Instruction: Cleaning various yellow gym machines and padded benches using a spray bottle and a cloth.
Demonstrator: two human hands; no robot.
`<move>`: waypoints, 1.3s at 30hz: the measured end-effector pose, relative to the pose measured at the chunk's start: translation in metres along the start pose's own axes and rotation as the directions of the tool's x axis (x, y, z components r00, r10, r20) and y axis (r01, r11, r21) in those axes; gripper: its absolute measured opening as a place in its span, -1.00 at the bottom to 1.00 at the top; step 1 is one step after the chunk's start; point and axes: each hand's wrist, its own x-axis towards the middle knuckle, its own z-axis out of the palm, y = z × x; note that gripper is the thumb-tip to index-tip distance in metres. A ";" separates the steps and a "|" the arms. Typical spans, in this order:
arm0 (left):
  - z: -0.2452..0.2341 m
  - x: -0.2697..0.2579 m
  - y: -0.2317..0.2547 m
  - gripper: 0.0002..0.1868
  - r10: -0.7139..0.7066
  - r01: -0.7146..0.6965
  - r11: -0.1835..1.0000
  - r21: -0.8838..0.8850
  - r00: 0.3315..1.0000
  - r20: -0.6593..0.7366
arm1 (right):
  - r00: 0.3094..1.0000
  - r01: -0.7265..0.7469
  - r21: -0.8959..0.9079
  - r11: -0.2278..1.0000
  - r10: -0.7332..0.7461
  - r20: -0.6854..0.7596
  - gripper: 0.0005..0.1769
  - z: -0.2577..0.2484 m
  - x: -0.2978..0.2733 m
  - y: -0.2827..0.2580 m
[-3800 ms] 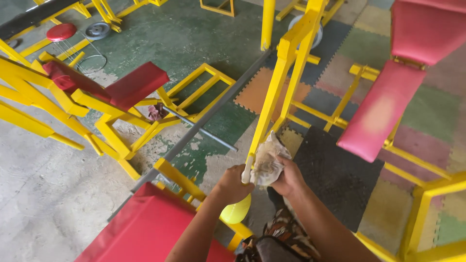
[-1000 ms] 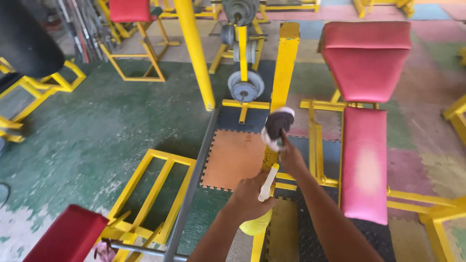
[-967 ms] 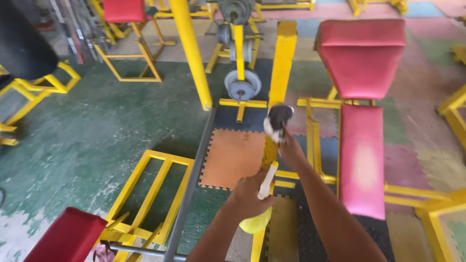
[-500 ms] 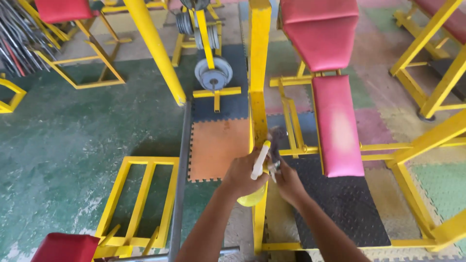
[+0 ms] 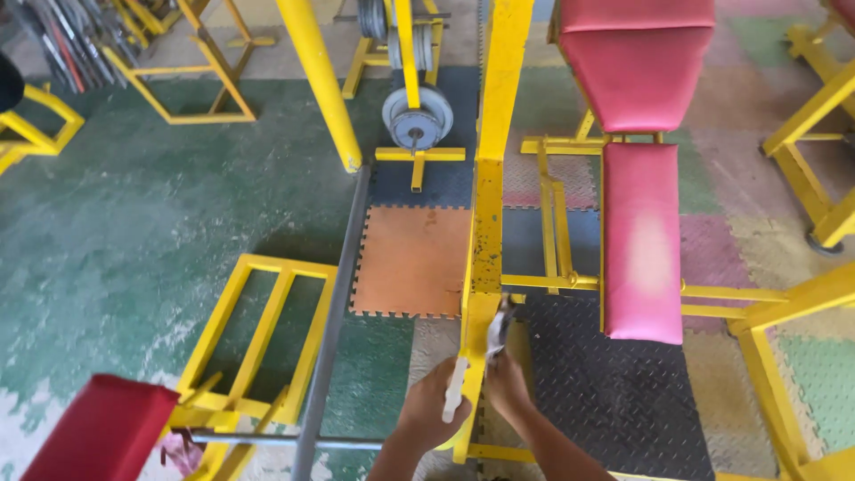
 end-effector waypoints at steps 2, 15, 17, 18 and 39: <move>0.020 -0.011 -0.012 -0.35 -0.035 0.035 0.999 -0.003 0.999 -0.018 | 0.995 -0.044 0.009 0.999 0.043 0.094 -0.69 -0.005 0.015 0.019; 0.084 -0.039 0.038 -0.42 -0.211 0.224 0.974 0.017 0.938 -0.275 | 0.894 0.369 0.202 0.907 -0.406 0.187 -0.68 -0.021 0.049 0.059; 0.081 -0.048 0.053 -0.42 -0.245 0.253 0.967 -0.009 0.924 -0.293 | 0.899 0.258 0.347 0.902 -0.356 0.256 -0.65 -0.042 0.044 0.050; 0.077 -0.052 0.060 -0.43 -0.262 0.266 0.963 -0.029 0.914 -0.310 | 0.894 0.137 0.478 0.867 -0.316 0.317 -0.62 -0.049 0.044 0.040; 0.026 0.012 0.086 -0.34 0.052 -0.022 0.995 0.094 0.943 -0.328 | 0.394 0.905 -0.350 0.241 -0.786 0.476 -0.29 -0.164 0.030 -0.186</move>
